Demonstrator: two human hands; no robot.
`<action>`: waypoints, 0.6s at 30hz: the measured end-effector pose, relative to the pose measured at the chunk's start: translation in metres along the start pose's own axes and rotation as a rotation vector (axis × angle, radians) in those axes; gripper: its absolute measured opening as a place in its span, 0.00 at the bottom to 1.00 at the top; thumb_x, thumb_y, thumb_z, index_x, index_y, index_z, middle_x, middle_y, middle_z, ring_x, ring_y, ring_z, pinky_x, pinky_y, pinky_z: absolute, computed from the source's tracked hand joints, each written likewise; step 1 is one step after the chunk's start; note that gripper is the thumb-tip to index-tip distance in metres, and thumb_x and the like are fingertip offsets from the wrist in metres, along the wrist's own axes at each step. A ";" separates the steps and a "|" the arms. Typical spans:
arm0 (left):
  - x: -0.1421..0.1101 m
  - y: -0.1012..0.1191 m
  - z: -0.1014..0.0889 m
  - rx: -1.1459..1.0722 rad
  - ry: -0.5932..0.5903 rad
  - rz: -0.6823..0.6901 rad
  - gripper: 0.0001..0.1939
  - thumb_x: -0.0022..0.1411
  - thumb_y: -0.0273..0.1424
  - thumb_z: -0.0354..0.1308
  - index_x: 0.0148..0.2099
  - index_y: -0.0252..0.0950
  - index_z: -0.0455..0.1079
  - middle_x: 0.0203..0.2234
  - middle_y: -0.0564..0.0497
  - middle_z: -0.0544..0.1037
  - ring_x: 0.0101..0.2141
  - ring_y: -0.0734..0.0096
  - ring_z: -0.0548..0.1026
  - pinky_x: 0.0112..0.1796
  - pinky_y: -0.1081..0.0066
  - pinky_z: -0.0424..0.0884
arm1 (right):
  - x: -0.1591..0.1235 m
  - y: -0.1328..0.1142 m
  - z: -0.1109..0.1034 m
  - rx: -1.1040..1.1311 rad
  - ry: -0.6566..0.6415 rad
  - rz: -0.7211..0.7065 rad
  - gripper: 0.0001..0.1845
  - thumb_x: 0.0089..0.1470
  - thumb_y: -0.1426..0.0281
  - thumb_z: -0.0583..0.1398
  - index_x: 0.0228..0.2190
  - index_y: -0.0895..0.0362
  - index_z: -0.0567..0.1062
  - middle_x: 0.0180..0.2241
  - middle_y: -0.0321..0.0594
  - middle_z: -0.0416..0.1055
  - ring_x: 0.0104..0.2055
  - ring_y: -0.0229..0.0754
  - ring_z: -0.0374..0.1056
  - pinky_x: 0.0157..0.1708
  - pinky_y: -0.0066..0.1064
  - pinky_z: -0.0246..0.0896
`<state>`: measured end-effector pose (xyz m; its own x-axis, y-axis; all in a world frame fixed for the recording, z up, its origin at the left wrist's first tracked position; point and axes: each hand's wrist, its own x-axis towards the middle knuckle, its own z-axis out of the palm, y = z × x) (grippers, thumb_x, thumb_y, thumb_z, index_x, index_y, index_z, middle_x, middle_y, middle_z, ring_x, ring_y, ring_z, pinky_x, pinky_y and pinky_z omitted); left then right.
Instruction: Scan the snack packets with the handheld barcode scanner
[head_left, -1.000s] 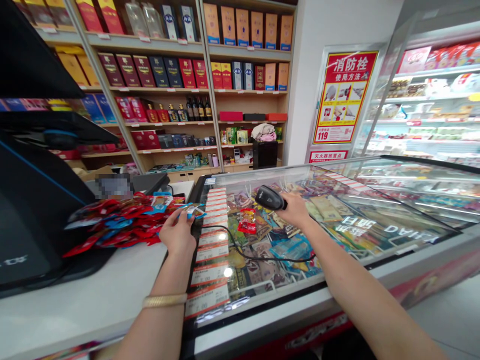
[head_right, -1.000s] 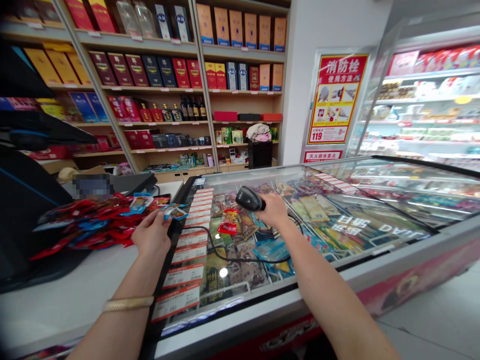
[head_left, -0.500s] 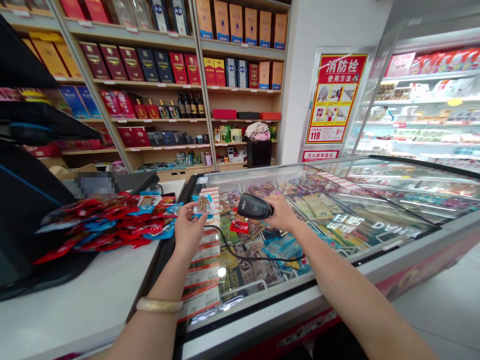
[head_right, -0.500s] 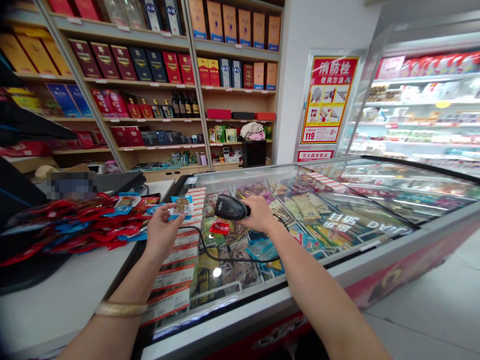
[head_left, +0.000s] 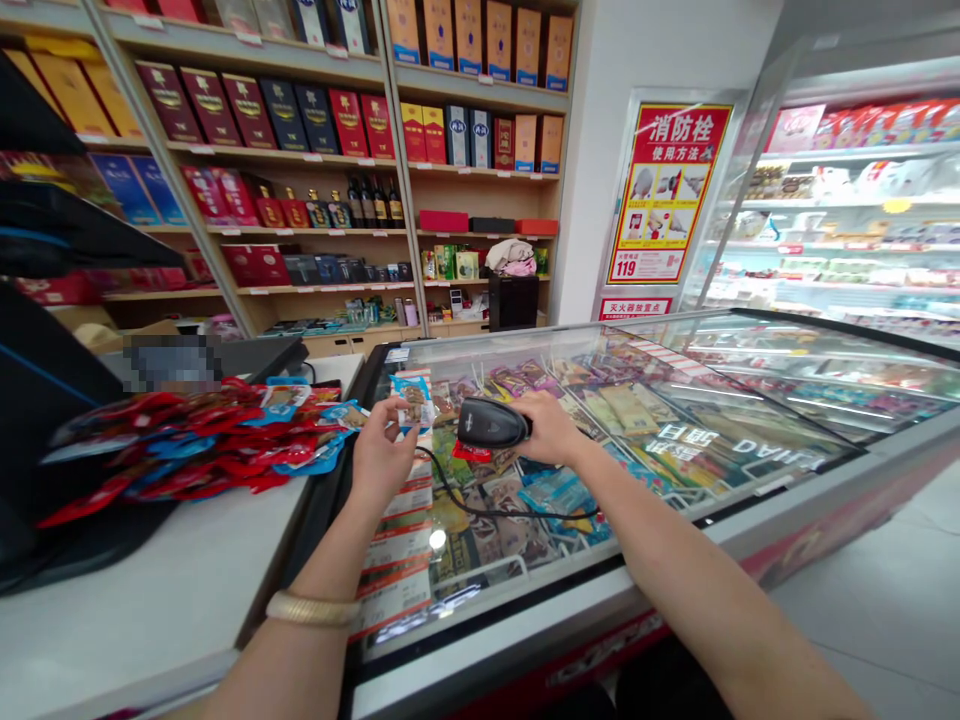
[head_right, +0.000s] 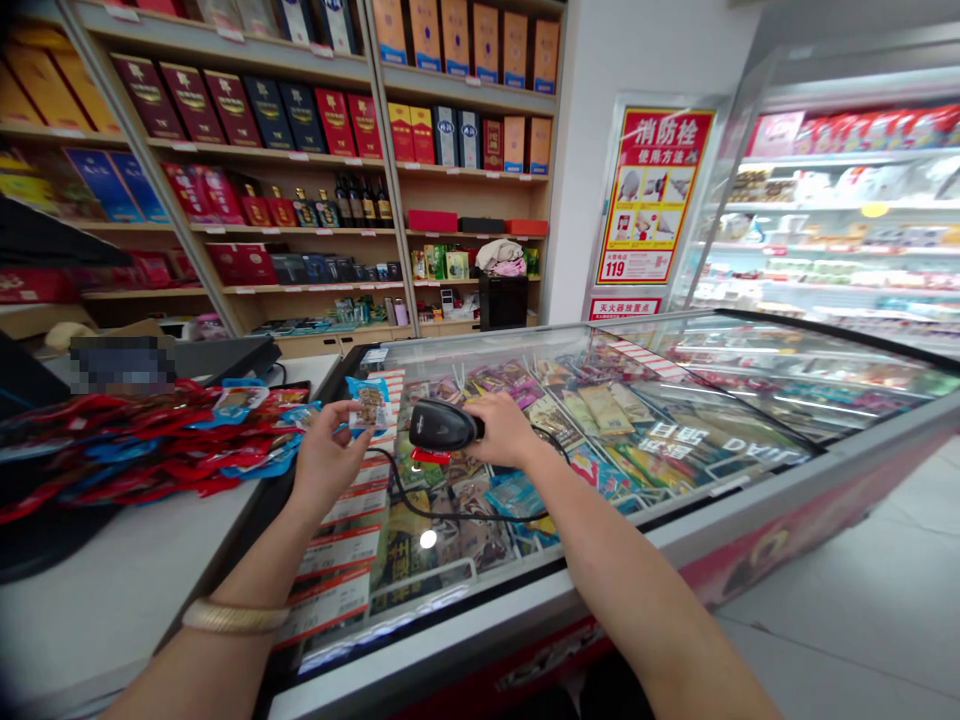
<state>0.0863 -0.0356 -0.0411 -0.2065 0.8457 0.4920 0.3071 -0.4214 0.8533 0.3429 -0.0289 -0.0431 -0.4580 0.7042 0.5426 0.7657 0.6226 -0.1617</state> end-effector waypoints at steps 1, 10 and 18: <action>0.000 0.000 0.000 0.008 -0.004 0.001 0.14 0.47 0.27 0.61 0.39 0.39 0.67 0.34 0.50 0.76 0.38 0.62 0.79 0.41 0.64 0.77 | 0.000 0.000 0.000 0.003 0.004 -0.002 0.13 0.46 0.63 0.66 0.34 0.56 0.80 0.33 0.43 0.78 0.39 0.48 0.70 0.40 0.35 0.56; 0.002 -0.008 0.000 0.004 -0.050 0.058 0.15 0.48 0.29 0.61 0.40 0.39 0.65 0.37 0.50 0.78 0.37 0.65 0.80 0.41 0.63 0.78 | 0.001 0.000 0.000 0.006 -0.006 -0.018 0.13 0.46 0.64 0.66 0.35 0.56 0.80 0.33 0.44 0.78 0.39 0.48 0.70 0.39 0.35 0.56; 0.001 -0.010 0.000 0.030 -0.075 0.057 0.15 0.50 0.30 0.60 0.41 0.39 0.66 0.35 0.51 0.78 0.34 0.67 0.80 0.38 0.66 0.77 | 0.001 -0.001 -0.002 -0.003 0.001 -0.009 0.12 0.46 0.64 0.65 0.33 0.57 0.79 0.31 0.43 0.77 0.38 0.47 0.69 0.39 0.34 0.55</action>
<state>0.0828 -0.0307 -0.0488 -0.1180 0.8431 0.5247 0.3446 -0.4608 0.8179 0.3427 -0.0293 -0.0411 -0.4641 0.6984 0.5449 0.7630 0.6277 -0.1547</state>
